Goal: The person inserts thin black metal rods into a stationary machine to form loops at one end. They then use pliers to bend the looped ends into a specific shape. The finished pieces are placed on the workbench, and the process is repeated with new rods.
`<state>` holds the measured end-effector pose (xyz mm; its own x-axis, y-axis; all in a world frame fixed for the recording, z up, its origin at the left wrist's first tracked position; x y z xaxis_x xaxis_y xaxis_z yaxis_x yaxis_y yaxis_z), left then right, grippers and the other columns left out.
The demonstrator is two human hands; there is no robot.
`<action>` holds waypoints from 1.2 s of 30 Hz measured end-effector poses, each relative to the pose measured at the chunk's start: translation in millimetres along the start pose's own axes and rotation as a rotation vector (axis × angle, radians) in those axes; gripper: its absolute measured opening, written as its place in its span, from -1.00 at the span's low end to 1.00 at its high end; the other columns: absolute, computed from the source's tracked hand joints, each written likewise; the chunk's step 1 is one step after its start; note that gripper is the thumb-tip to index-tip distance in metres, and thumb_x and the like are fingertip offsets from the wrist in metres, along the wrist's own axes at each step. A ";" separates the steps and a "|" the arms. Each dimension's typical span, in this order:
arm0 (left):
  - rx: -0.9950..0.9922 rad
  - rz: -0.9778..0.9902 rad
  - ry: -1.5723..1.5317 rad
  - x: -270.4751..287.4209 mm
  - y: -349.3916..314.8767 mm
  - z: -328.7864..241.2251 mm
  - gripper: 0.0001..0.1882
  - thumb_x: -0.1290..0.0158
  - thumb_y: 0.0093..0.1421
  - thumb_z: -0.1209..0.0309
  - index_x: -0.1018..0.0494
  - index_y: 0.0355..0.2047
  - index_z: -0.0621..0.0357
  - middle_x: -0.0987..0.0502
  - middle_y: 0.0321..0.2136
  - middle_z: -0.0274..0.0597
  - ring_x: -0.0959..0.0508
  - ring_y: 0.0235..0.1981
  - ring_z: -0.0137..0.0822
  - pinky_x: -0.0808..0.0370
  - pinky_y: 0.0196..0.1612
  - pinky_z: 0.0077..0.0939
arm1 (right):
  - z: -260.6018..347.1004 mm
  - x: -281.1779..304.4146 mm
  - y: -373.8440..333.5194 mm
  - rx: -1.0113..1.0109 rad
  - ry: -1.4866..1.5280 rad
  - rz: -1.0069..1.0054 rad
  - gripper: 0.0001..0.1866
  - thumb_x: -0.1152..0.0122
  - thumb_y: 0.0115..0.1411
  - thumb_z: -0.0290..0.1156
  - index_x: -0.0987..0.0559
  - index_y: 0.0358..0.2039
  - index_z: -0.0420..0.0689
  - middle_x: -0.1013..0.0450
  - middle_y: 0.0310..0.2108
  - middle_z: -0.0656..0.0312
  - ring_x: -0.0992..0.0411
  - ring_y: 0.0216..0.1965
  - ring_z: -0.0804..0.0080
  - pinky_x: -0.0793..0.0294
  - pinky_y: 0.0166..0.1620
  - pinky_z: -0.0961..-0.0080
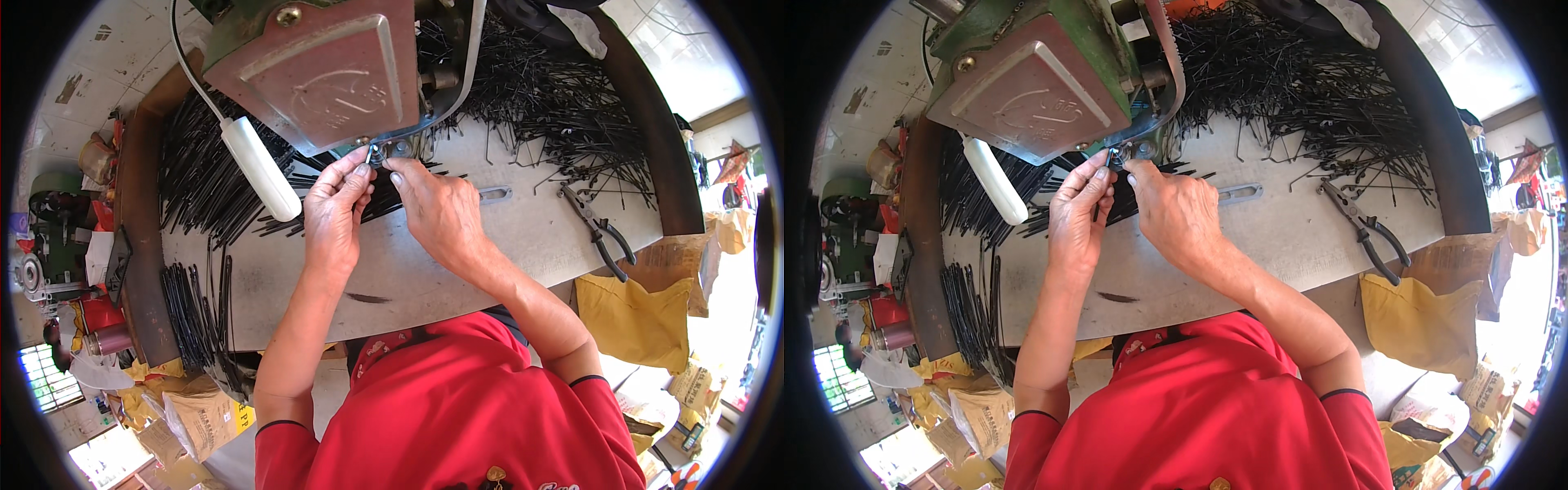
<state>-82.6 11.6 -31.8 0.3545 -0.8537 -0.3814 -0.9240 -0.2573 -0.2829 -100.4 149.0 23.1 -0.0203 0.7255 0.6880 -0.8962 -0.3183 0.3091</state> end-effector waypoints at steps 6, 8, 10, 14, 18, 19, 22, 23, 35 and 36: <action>0.083 -0.050 -0.109 2.2 -7.1 13.6 -0.70 -0.10 0.19 0.52 -0.49 -0.05 0.19 -0.52 -0.34 -0.32 -0.42 -0.37 -0.58 -0.40 -0.27 -0.74 | -6.7 -9.6 -7.7 -0.014 0.046 -0.070 -0.81 -0.05 0.21 -0.42 -0.45 -0.15 -0.10 -0.45 -0.65 0.03 -0.46 -0.61 0.00 -0.40 -0.55 0.14; 0.062 -0.054 -0.135 -1.5 -7.6 12.4 -0.71 -0.09 0.20 0.52 -0.49 -0.05 0.22 -0.53 -0.36 -0.34 -0.44 -0.40 -0.60 -0.40 -0.29 -0.77 | -5.7 -10.0 -7.0 -0.048 0.064 -0.045 -0.81 -0.04 0.24 -0.41 -0.46 -0.13 -0.10 -0.46 -0.61 0.00 -0.46 -0.57 0.00 -0.41 -0.51 0.20; 0.037 -0.053 -0.129 -1.1 -6.3 10.4 -0.72 -0.08 0.20 0.52 -0.48 -0.06 0.23 -0.54 -0.37 -0.35 -0.45 -0.42 -0.61 -0.40 -0.30 -0.79 | -4.1 -10.1 -5.4 -0.025 0.069 -0.049 -0.80 -0.03 0.22 -0.41 -0.41 -0.14 -0.10 -0.45 -0.64 0.01 -0.46 -0.60 -0.02 -0.40 -0.53 0.13; 0.005 -0.034 -0.092 1.7 -2.4 7.4 -0.72 -0.08 0.20 0.53 -0.49 -0.06 0.24 -0.54 -0.37 -0.34 -0.45 -0.41 -0.61 -0.39 -0.30 -0.78 | -3.4 -9.4 0.4 -0.030 0.104 -0.039 -0.81 -0.03 0.21 -0.41 -0.40 -0.15 -0.10 -0.45 -0.66 0.00 -0.46 -0.60 -0.04 -0.40 -0.52 0.09; 0.030 -0.056 -0.068 3.1 -6.9 11.8 -0.72 -0.08 0.20 0.52 -0.49 -0.06 0.24 -0.54 -0.37 -0.32 -0.44 -0.41 -0.60 -0.38 -0.30 -0.76 | -11.9 -15.8 -8.6 -0.060 0.107 -0.050 -0.83 -0.04 0.22 -0.41 -0.43 -0.17 -0.11 -0.45 -0.63 -0.01 -0.46 -0.58 -0.04 -0.40 -0.52 0.13; 0.026 -0.058 -0.063 3.8 -7.4 11.5 -0.72 -0.09 0.20 0.52 -0.48 -0.06 0.25 -0.54 -0.37 -0.32 -0.44 -0.41 -0.60 -0.38 -0.30 -0.76 | -13.0 -17.3 -9.9 -0.079 0.099 -0.033 -0.84 -0.05 0.23 -0.42 -0.44 -0.17 -0.11 -0.46 -0.60 -0.01 -0.46 -0.56 -0.04 -0.41 -0.51 0.16; 0.013 -0.053 -0.053 4.2 -11.0 12.2 -0.71 -0.09 0.20 0.51 -0.48 -0.05 0.25 -0.54 -0.37 -0.31 -0.44 -0.40 -0.59 -0.37 -0.30 -0.75 | -12.2 -15.1 -11.9 -0.084 0.091 -0.015 -0.84 -0.06 0.24 -0.43 -0.46 -0.17 -0.11 -0.47 -0.57 -0.02 -0.46 -0.54 -0.04 -0.41 -0.50 0.21; 0.000 -0.045 -0.052 2.9 -11.0 10.1 -0.71 -0.09 0.20 0.51 -0.48 -0.05 0.26 -0.53 -0.37 -0.31 -0.44 -0.40 -0.59 -0.37 -0.31 -0.75 | -10.9 -13.2 -10.7 -0.075 0.093 -0.017 -0.84 -0.06 0.24 -0.43 -0.46 -0.17 -0.11 -0.47 -0.56 -0.02 -0.46 -0.54 -0.04 -0.41 -0.50 0.21; 0.019 -0.060 -0.028 4.9 -4.4 6.2 -0.70 -0.08 0.21 0.51 -0.47 -0.04 0.27 -0.53 -0.38 -0.33 -0.44 -0.41 -0.59 -0.38 -0.32 -0.74 | -14.7 -17.1 -2.2 -0.080 0.263 -0.032 -0.86 -0.05 0.23 -0.40 -0.46 -0.21 -0.09 -0.45 -0.63 -0.05 -0.46 -0.54 -0.06 -0.41 -0.48 0.11; 0.014 -0.043 -0.040 4.2 -5.2 5.2 -0.70 -0.08 0.21 0.51 -0.47 -0.04 0.27 -0.53 -0.38 -0.32 -0.44 -0.41 -0.59 -0.39 -0.32 -0.74 | -13.7 -16.4 -2.8 -0.082 0.261 -0.036 -0.86 -0.05 0.23 -0.40 -0.46 -0.20 -0.09 -0.46 -0.62 -0.05 -0.47 -0.54 -0.06 -0.41 -0.47 0.11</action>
Point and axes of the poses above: each hand's wrist, its own y-axis towards the middle knuckle, its own x-axis out of the back of the hand, z = x × y, the point moved 10 cm from there along y, towards the middle knuckle
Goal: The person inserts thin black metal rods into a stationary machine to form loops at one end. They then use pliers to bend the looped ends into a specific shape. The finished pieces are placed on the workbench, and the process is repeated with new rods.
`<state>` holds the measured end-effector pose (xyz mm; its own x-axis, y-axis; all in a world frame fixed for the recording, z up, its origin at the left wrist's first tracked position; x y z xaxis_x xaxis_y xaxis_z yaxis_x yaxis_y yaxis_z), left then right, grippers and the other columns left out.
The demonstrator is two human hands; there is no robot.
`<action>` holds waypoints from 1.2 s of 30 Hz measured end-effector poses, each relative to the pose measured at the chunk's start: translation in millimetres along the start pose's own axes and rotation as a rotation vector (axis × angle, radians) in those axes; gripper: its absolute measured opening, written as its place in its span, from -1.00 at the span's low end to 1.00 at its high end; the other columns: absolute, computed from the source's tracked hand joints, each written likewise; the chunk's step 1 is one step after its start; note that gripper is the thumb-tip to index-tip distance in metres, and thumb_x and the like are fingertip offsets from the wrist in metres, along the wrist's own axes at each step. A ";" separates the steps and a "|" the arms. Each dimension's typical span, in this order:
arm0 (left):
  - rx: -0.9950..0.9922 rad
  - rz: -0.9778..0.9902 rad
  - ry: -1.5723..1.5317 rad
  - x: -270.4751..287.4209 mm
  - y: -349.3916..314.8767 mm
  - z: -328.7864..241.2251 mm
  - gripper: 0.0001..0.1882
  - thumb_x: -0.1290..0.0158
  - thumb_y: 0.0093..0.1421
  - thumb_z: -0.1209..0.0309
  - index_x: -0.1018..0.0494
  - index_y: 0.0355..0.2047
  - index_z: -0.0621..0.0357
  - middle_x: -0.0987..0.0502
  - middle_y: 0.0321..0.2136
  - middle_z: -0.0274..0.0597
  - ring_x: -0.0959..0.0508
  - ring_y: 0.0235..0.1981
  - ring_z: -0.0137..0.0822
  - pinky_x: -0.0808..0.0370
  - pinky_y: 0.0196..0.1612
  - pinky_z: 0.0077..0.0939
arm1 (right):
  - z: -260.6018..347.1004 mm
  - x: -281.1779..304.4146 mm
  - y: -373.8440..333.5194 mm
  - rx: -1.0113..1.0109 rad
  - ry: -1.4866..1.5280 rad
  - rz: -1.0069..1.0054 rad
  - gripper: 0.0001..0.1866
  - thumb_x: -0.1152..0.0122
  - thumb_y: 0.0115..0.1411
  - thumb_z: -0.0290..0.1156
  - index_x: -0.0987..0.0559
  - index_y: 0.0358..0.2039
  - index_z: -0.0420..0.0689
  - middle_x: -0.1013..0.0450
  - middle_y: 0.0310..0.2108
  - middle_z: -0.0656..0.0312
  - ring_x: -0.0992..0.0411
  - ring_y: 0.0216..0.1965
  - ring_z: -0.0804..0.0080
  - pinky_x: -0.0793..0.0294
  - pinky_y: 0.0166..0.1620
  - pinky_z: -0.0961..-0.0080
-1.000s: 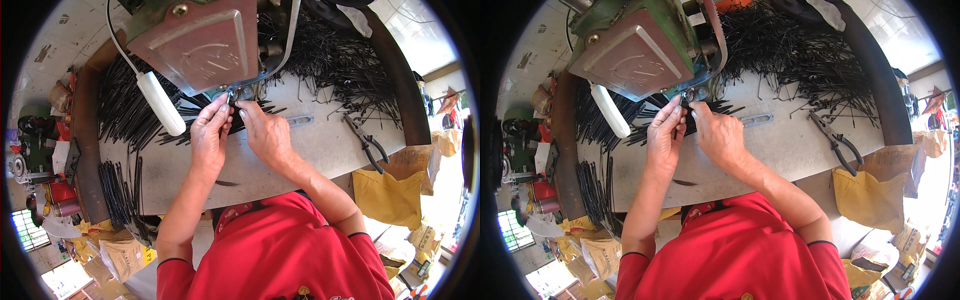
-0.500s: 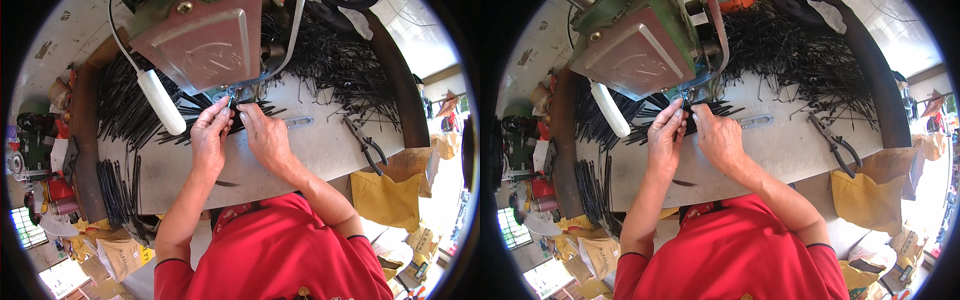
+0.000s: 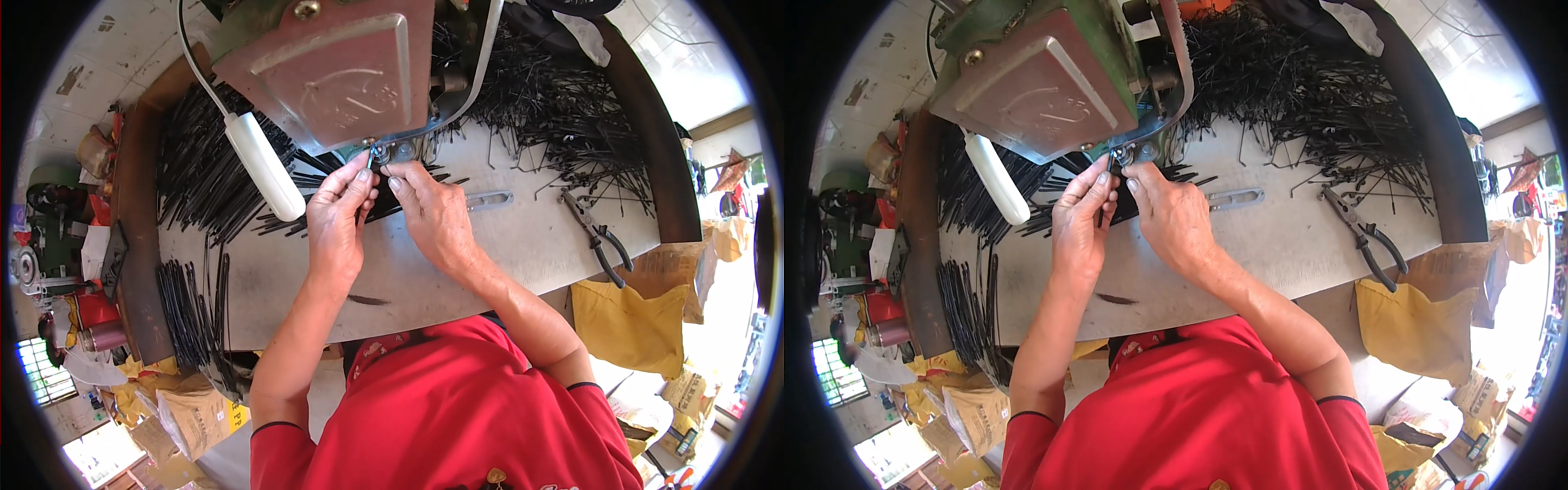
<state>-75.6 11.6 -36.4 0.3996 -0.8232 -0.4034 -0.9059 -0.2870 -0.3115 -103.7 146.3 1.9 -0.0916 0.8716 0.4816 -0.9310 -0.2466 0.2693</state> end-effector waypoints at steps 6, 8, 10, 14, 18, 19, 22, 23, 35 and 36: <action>-0.038 0.037 0.022 -1.9 5.0 -2.7 -0.71 -0.08 0.21 0.52 -0.48 -0.05 0.27 -0.53 -0.39 -0.33 -0.44 -0.41 -0.59 -0.39 -0.31 -0.73 | 2.3 3.9 2.1 -0.015 0.017 -0.005 -0.85 -0.03 0.24 -0.40 -0.46 -0.19 -0.09 -0.47 -0.58 -0.06 -0.47 -0.51 -0.07 -0.42 -0.45 0.13; -0.036 0.026 0.019 -1.4 5.3 -2.0 -0.72 -0.08 0.21 0.52 -0.48 -0.05 0.27 -0.53 -0.39 -0.33 -0.44 -0.41 -0.59 -0.38 -0.32 -0.74 | 2.1 3.0 3.7 -0.005 0.045 -0.011 -0.85 -0.03 0.24 -0.39 -0.45 -0.19 -0.08 -0.47 -0.57 -0.05 -0.47 -0.51 -0.07 -0.42 -0.45 0.12; -0.011 0.007 -0.005 -4.3 2.0 -1.0 -0.72 -0.08 0.21 0.53 -0.48 -0.06 0.27 -0.52 -0.39 -0.34 -0.44 -0.42 -0.60 -0.38 -0.32 -0.75 | -1.0 1.8 -0.8 -0.013 0.035 -0.033 -0.85 -0.03 0.25 -0.39 -0.46 -0.19 -0.09 -0.48 -0.56 -0.05 -0.47 -0.50 -0.08 -0.42 -0.44 0.11; -0.014 0.024 -0.015 -5.2 4.2 -4.3 -0.72 -0.08 0.20 0.52 -0.48 -0.06 0.28 -0.53 -0.39 -0.32 -0.44 -0.42 -0.58 -0.39 -0.31 -0.75 | 3.3 2.4 1.6 -0.003 0.049 -0.051 -0.85 -0.04 0.25 -0.38 -0.46 -0.19 -0.10 -0.48 -0.56 -0.05 -0.47 -0.50 -0.09 -0.42 -0.42 0.10; -0.013 0.043 0.087 0.5 4.5 -1.7 -0.71 -0.08 0.20 0.52 -0.48 -0.05 0.28 -0.54 -0.38 -0.28 -0.45 -0.41 -0.57 -0.39 -0.31 -0.74 | -2.3 -0.8 -1.8 -0.049 0.043 0.005 -0.85 -0.04 0.24 -0.39 -0.46 -0.19 -0.11 -0.47 -0.58 -0.06 -0.46 -0.51 -0.09 -0.42 -0.43 0.09; -0.030 0.051 0.147 0.9 5.0 -5.3 -0.71 -0.08 0.20 0.51 -0.48 -0.05 0.27 -0.54 -0.38 -0.28 -0.45 -0.42 -0.57 -0.39 -0.31 -0.74 | -3.9 -2.2 -2.6 -0.049 0.038 0.017 -0.85 -0.04 0.24 -0.39 -0.46 -0.19 -0.11 -0.47 -0.59 -0.06 -0.46 -0.52 -0.09 -0.43 -0.43 0.10; -0.071 0.080 0.292 3.0 3.6 -12.9 -0.70 -0.10 0.20 0.49 -0.49 -0.05 0.27 -0.55 -0.38 -0.28 -0.45 -0.43 -0.58 -0.40 -0.33 -0.73 | -0.9 1.9 -3.8 -0.025 -0.012 0.046 -0.85 -0.05 0.23 -0.40 -0.46 -0.20 -0.11 -0.46 -0.59 -0.06 -0.46 -0.52 -0.08 -0.43 -0.45 0.11; -0.062 0.072 0.278 3.1 3.5 -12.0 -0.70 -0.10 0.20 0.48 -0.48 -0.04 0.25 -0.55 -0.38 -0.29 -0.45 -0.42 -0.58 -0.39 -0.33 -0.74 | 2.9 4.1 -1.3 -0.004 -0.031 0.055 -0.85 -0.05 0.23 -0.40 -0.46 -0.20 -0.12 -0.46 -0.60 -0.05 -0.46 -0.52 -0.08 -0.43 -0.45 0.12; 0.000 0.037 0.112 -3.1 3.0 -7.1 -0.72 -0.08 0.21 0.50 -0.48 -0.06 0.29 -0.53 -0.39 -0.29 -0.46 -0.42 -0.57 -0.41 -0.33 -0.74 | 2.7 6.6 2.5 0.039 0.079 -0.036 -0.87 -0.06 0.23 -0.42 -0.47 -0.22 -0.14 -0.47 -0.56 -0.05 -0.47 -0.51 -0.06 -0.42 -0.44 0.17; -0.005 0.028 0.092 -3.9 1.6 -6.7 -0.72 -0.08 0.20 0.51 -0.48 -0.06 0.29 -0.53 -0.39 -0.30 -0.45 -0.42 -0.57 -0.41 -0.33 -0.75 | 2.0 6.4 2.8 0.018 0.082 -0.033 -0.87 -0.06 0.23 -0.42 -0.46 -0.22 -0.14 -0.48 -0.55 -0.05 -0.47 -0.50 -0.06 -0.42 -0.44 0.17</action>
Point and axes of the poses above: each hand's wrist, its own y-axis towards the middle knuckle, its own x-axis out of the back of the hand, z = x × y, the point moved 10 cm from there along y, towards the middle knuckle
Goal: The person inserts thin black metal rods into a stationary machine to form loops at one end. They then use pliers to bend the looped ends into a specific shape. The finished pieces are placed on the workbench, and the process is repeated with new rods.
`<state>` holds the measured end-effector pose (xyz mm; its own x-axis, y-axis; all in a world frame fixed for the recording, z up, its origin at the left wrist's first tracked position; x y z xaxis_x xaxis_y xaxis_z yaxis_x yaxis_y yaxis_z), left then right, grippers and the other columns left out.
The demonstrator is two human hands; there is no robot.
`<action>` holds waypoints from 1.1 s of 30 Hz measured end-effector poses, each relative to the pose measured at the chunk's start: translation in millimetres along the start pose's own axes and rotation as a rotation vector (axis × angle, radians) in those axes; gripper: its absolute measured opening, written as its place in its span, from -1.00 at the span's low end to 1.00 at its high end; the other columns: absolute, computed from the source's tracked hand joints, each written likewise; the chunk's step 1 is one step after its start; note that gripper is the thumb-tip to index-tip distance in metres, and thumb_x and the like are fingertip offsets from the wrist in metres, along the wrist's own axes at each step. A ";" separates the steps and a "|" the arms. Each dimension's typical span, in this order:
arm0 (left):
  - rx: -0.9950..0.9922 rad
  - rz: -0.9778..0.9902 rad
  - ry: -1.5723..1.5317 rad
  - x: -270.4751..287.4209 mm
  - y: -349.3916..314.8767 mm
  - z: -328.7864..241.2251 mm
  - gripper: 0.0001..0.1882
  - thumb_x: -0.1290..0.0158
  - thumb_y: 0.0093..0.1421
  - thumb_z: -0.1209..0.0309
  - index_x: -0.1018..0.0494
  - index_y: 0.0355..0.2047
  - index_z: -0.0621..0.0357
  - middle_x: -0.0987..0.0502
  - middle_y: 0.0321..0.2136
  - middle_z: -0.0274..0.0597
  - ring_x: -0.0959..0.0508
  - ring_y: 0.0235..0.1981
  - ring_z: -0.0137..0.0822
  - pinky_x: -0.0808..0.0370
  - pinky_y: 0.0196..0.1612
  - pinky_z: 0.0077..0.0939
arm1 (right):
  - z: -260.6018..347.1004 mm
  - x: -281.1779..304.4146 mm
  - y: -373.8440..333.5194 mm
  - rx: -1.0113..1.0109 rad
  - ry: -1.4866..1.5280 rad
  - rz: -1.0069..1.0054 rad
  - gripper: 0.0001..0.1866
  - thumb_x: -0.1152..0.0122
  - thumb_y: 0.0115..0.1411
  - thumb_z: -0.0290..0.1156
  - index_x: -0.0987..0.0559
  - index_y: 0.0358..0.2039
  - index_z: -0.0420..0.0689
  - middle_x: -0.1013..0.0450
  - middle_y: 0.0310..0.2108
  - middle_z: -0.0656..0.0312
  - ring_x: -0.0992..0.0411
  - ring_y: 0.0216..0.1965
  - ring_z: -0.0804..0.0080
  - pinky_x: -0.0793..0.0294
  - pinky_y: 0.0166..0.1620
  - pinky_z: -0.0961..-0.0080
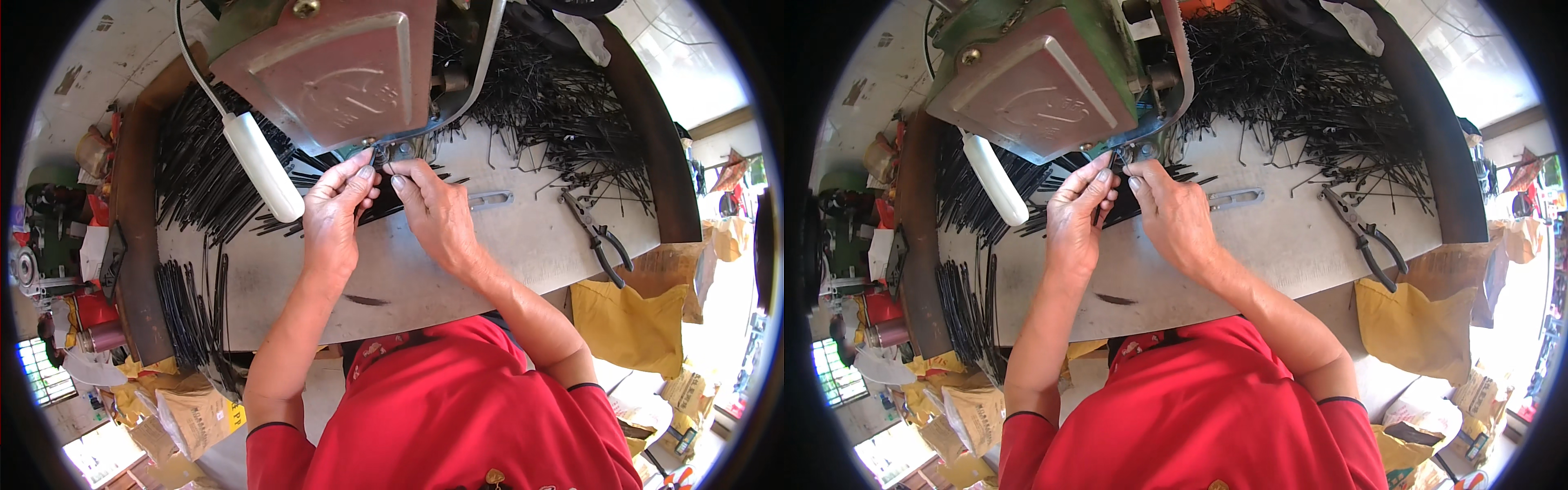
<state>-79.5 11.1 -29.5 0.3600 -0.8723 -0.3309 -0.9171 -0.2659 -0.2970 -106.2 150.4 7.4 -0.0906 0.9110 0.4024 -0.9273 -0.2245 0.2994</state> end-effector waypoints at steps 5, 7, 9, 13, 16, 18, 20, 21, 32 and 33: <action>-0.023 0.008 -0.008 1.3 3.4 -1.0 -0.73 -0.09 0.20 0.53 -0.48 -0.07 0.30 -0.53 -0.38 -0.29 -0.44 -0.43 -0.58 -0.40 -0.35 -0.76 | -2.2 -2.4 -1.3 -0.058 0.023 0.028 -0.87 -0.05 0.24 -0.42 -0.46 -0.21 -0.13 -0.47 -0.55 -0.06 -0.47 -0.49 -0.06 -0.42 -0.44 0.17; -0.020 0.001 -0.014 0.1 1.5 -1.8 -0.73 -0.09 0.20 0.52 -0.49 -0.07 0.30 -0.53 -0.39 -0.30 -0.44 -0.43 -0.58 -0.40 -0.35 -0.76 | -1.5 -1.7 -0.6 -0.056 0.005 0.034 -0.87 -0.05 0.24 -0.42 -0.46 -0.20 -0.12 -0.47 -0.56 -0.05 -0.47 -0.49 -0.06 -0.42 -0.44 0.17; -0.050 0.003 0.008 -0.6 2.5 -4.6 -0.73 -0.09 0.20 0.52 -0.49 -0.07 0.29 -0.53 -0.39 -0.30 -0.44 -0.43 -0.58 -0.40 -0.35 -0.76 | -0.9 -1.9 -0.2 -0.050 -0.007 0.031 -0.87 -0.05 0.24 -0.42 -0.46 -0.20 -0.11 -0.46 -0.57 -0.05 -0.46 -0.50 -0.06 -0.41 -0.45 0.17; -0.062 0.025 0.081 0.3 5.5 -5.9 -0.72 -0.08 0.21 0.51 -0.48 -0.06 0.29 -0.53 -0.39 -0.28 -0.45 -0.42 -0.58 -0.41 -0.33 -0.75 | -2.4 -1.7 1.3 -0.045 -0.018 0.023 -0.87 -0.05 0.24 -0.42 -0.46 -0.21 -0.11 -0.45 -0.59 -0.05 -0.46 -0.52 -0.07 -0.39 -0.47 0.17; -0.059 0.024 0.079 4.7 8.3 -2.4 -0.74 -0.08 0.21 0.51 -0.51 -0.08 0.26 -0.52 -0.40 -0.29 -0.45 -0.45 -0.58 -0.42 -0.35 -0.74 | -4.6 -4.2 2.0 -0.092 -0.025 0.061 -0.88 -0.06 0.22 -0.43 -0.48 -0.24 -0.12 -0.46 -0.57 -0.05 -0.46 -0.51 -0.06 -0.40 -0.45 0.17; -0.218 0.026 0.358 0.8 4.1 -22.2 -0.75 -0.07 0.21 0.52 -0.53 -0.10 0.24 -0.51 -0.41 -0.30 -0.45 -0.47 -0.58 -0.43 -0.39 -0.73 | -4.0 -2.9 3.4 -0.117 -0.020 0.114 -0.89 -0.07 0.22 -0.43 -0.49 -0.25 -0.13 -0.47 -0.56 -0.05 -0.47 -0.49 -0.06 -0.41 -0.43 0.18; -0.343 0.023 0.574 -6.3 -0.4 -40.7 -0.77 -0.06 0.20 0.53 -0.56 -0.12 0.20 -0.48 -0.42 -0.31 -0.45 -0.53 -0.57 -0.44 -0.45 -0.71 | -0.5 0.3 13.2 -0.106 0.004 0.188 -0.88 -0.08 0.21 -0.43 -0.50 -0.26 -0.14 -0.48 -0.53 -0.04 -0.47 -0.47 -0.05 -0.42 -0.40 0.19; -0.317 0.033 0.566 -4.2 1.7 -38.5 -0.76 -0.06 0.20 0.53 -0.56 -0.12 0.20 -0.48 -0.42 -0.31 -0.45 -0.52 -0.57 -0.44 -0.45 -0.71 | -1.3 1.0 14.0 -0.115 0.003 0.205 -0.88 -0.08 0.20 -0.43 -0.51 -0.26 -0.15 -0.48 -0.52 -0.03 -0.48 -0.46 -0.04 -0.43 -0.39 0.20; -0.247 0.045 0.576 -5.9 2.5 -41.0 -0.74 -0.07 0.20 0.45 -0.53 -0.11 0.27 -0.52 -0.44 -0.33 -0.43 -0.50 -0.57 -0.39 -0.41 -0.71 | 0.6 3.5 9.0 -0.144 0.024 0.167 -0.85 -0.07 0.21 -0.44 -0.49 -0.22 -0.16 -0.47 -0.52 -0.04 -0.48 -0.44 -0.05 -0.42 -0.38 0.21; -0.248 0.037 0.574 -5.9 1.9 -41.5 -0.74 -0.07 0.20 0.45 -0.52 -0.11 0.27 -0.52 -0.44 -0.33 -0.43 -0.50 -0.57 -0.39 -0.41 -0.72 | 0.1 3.8 8.9 -0.153 0.021 0.172 -0.85 -0.07 0.21 -0.44 -0.49 -0.22 -0.16 -0.47 -0.52 -0.04 -0.47 -0.44 -0.05 -0.42 -0.39 0.21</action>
Point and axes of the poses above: each hand's wrist, its own y-axis towards the middle knuckle, its own x-axis out of the back of the hand, z = x × y, the point moved 10 cm from there along y, towards the middle knuckle
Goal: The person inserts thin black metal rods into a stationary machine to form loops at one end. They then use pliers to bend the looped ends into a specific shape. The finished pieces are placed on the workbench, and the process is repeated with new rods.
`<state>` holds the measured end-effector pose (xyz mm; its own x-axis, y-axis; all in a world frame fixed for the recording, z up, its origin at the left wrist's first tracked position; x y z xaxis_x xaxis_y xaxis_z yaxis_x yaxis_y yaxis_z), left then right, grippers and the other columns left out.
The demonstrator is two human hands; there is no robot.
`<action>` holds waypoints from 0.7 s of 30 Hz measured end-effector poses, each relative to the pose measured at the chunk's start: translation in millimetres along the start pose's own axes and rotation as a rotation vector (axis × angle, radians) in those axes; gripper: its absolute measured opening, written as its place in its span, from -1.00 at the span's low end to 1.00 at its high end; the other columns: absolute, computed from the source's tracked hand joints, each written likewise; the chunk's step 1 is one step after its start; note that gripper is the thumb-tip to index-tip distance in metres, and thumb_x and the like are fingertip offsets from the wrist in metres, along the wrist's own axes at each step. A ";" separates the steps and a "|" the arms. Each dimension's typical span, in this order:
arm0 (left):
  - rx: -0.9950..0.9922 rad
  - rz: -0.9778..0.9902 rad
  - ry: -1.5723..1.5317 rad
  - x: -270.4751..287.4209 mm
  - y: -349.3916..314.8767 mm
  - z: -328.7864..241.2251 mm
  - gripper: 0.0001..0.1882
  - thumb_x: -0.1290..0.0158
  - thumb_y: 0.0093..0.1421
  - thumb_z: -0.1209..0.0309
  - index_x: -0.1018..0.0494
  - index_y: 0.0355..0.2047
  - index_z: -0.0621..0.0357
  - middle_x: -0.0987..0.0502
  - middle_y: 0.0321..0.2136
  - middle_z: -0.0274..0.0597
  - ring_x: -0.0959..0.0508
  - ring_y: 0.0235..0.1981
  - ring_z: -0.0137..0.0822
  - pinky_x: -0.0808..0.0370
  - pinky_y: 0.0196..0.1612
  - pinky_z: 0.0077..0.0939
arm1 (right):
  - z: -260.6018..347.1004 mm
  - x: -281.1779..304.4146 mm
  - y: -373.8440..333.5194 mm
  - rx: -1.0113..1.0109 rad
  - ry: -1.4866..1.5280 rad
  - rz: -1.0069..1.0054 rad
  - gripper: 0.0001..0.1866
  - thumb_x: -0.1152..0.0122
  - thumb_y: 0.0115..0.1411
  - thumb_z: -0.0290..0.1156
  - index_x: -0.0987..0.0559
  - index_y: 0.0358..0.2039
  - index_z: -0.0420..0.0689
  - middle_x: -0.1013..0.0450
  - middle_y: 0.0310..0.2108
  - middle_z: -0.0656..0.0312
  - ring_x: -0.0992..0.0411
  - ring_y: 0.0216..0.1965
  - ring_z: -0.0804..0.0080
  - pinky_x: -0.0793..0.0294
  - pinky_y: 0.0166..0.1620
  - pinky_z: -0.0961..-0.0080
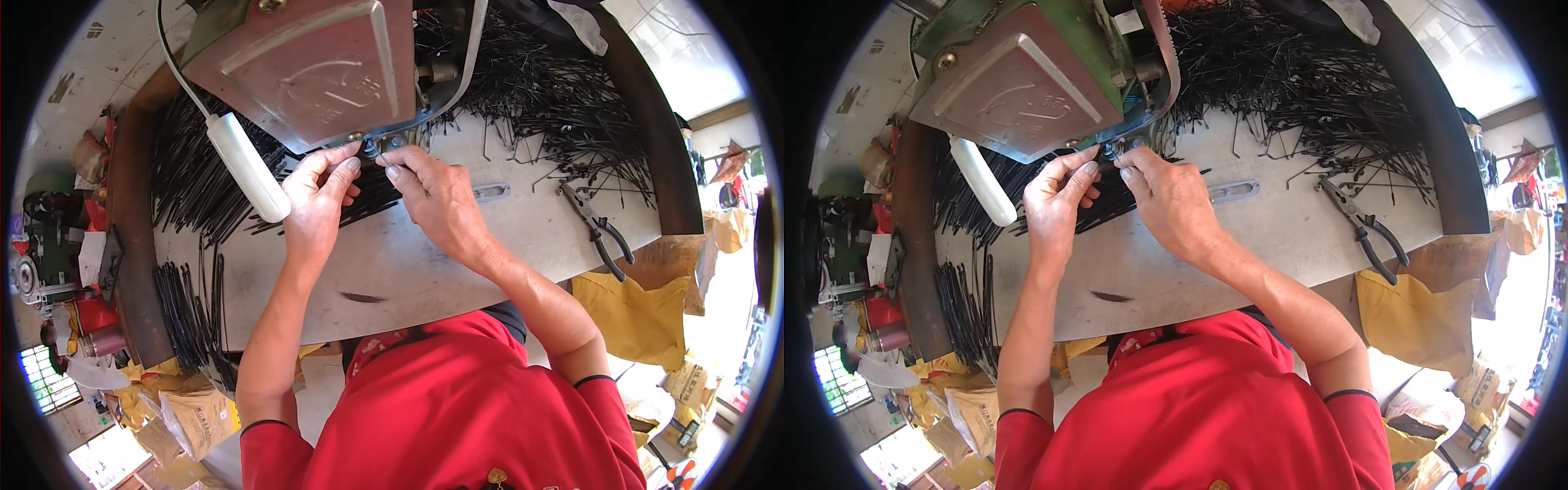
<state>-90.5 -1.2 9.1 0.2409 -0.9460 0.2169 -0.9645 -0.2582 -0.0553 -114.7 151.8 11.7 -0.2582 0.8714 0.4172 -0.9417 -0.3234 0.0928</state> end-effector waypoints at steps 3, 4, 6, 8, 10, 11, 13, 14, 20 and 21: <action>-0.009 0.000 -0.002 -1.1 -0.2 -1.3 -0.74 -0.07 0.20 0.45 -0.53 -0.11 0.27 -0.52 -0.44 -0.33 -0.43 -0.49 -0.57 -0.39 -0.41 -0.72 | -0.7 -1.0 -0.7 -0.013 0.007 0.009 -0.85 -0.07 0.21 -0.44 -0.48 -0.22 -0.17 -0.48 -0.51 -0.05 -0.47 -0.44 -0.05 -0.42 -0.39 0.21; -0.010 -0.001 0.001 -0.8 -0.5 -1.5 -0.74 -0.07 0.20 0.45 -0.52 -0.11 0.27 -0.52 -0.44 -0.33 -0.43 -0.49 -0.57 -0.39 -0.41 -0.72 | -0.2 -1.2 -1.3 -0.009 0.017 0.007 -0.85 -0.07 0.21 -0.43 -0.48 -0.22 -0.17 -0.48 -0.50 -0.05 -0.47 -0.44 -0.05 -0.42 -0.40 0.22; -0.013 -0.003 0.006 -0.7 -0.5 -2.5 -0.74 -0.08 0.20 0.45 -0.52 -0.10 0.26 -0.52 -0.44 -0.33 -0.43 -0.49 -0.57 -0.39 -0.41 -0.72 | 1.5 -1.2 -1.9 0.004 0.014 0.000 -0.85 -0.07 0.21 -0.43 -0.48 -0.22 -0.17 -0.49 -0.49 -0.05 -0.48 -0.44 -0.05 -0.42 -0.39 0.22; 0.000 -0.004 -0.021 -0.9 0.1 0.3 -0.77 -0.07 0.21 0.48 -0.53 -0.13 0.27 -0.51 -0.45 -0.32 -0.44 -0.51 -0.58 -0.41 -0.42 -0.72 | 3.5 -2.3 -2.2 0.024 -0.010 -0.006 -0.85 -0.07 0.21 -0.43 -0.49 -0.22 -0.17 -0.49 -0.49 -0.05 -0.48 -0.43 -0.04 -0.43 -0.39 0.22; 0.055 0.004 -0.121 -1.6 0.6 10.4 -0.78 -0.06 0.21 0.50 -0.54 -0.14 0.26 -0.50 -0.45 -0.31 -0.44 -0.53 -0.58 -0.42 -0.44 -0.72 | -0.8 -4.1 -3.1 0.005 0.006 -0.013 -0.85 -0.07 0.21 -0.43 -0.49 -0.22 -0.17 -0.50 -0.49 -0.05 -0.49 -0.43 -0.04 -0.43 -0.38 0.22; 0.101 0.015 -0.208 -3.3 0.7 19.2 -0.78 -0.06 0.21 0.50 -0.54 -0.13 0.26 -0.50 -0.43 -0.30 -0.44 -0.54 -0.58 -0.42 -0.44 -0.71 | -2.8 -4.6 -3.8 -0.005 0.014 -0.018 -0.85 -0.07 0.22 -0.43 -0.49 -0.22 -0.17 -0.50 -0.49 -0.05 -0.49 -0.43 -0.03 -0.44 -0.38 0.22; 0.079 0.013 -0.159 -2.2 -0.5 17.4 -0.77 -0.06 0.21 0.49 -0.54 -0.13 0.24 -0.50 -0.42 -0.30 -0.43 -0.55 -0.58 -0.41 -0.46 -0.71 | -2.5 -6.8 -5.9 -0.012 -0.003 -0.028 -0.86 -0.07 0.22 -0.44 -0.50 -0.23 -0.18 -0.50 -0.49 -0.06 -0.49 -0.43 -0.04 -0.43 -0.38 0.22; 0.014 0.001 -0.022 -0.9 -3.8 7.4 -0.77 -0.06 0.21 0.49 -0.55 -0.12 0.22 -0.50 -0.42 -0.30 -0.43 -0.55 -0.58 -0.41 -0.47 -0.71 | -3.3 -7.8 -6.9 -0.020 -0.011 -0.031 -0.86 -0.07 0.22 -0.44 -0.50 -0.23 -0.18 -0.49 -0.49 -0.06 -0.49 -0.43 -0.04 -0.43 -0.38 0.22; -0.048 -0.019 0.130 1.8 -2.1 -3.4 -0.77 -0.08 0.20 0.48 -0.56 -0.12 0.18 -0.50 -0.45 -0.34 -0.42 -0.58 -0.61 -0.35 -0.54 -0.76 | -4.7 -5.5 -4.7 -0.002 0.004 -0.017 -0.86 -0.06 0.23 -0.43 -0.50 -0.23 -0.18 -0.48 -0.51 -0.07 -0.48 -0.48 -0.04 -0.42 -0.40 0.22; -0.035 -0.022 0.089 2.4 -1.8 0.7 -0.77 -0.09 0.20 0.48 -0.56 -0.13 0.17 -0.51 -0.47 -0.35 -0.41 -0.58 -0.63 -0.34 -0.55 -0.78 | -1.9 -4.7 -4.7 0.016 0.003 -0.028 -0.85 -0.06 0.23 -0.43 -0.51 -0.23 -0.18 -0.48 -0.51 -0.07 -0.48 -0.48 -0.04 -0.42 -0.40 0.22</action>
<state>-88.1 -3.2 9.0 0.2524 -0.9186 0.3039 -0.9628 -0.2698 -0.0159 -109.5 150.0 7.6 -0.2320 0.8813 0.4117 -0.9450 -0.3044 0.1192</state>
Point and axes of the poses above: each hand's wrist, its own y-axis towards the middle knuckle, its own x-axis out of the back of the hand, z = x × y, the point moved 10 cm from there along y, towards the middle knuckle
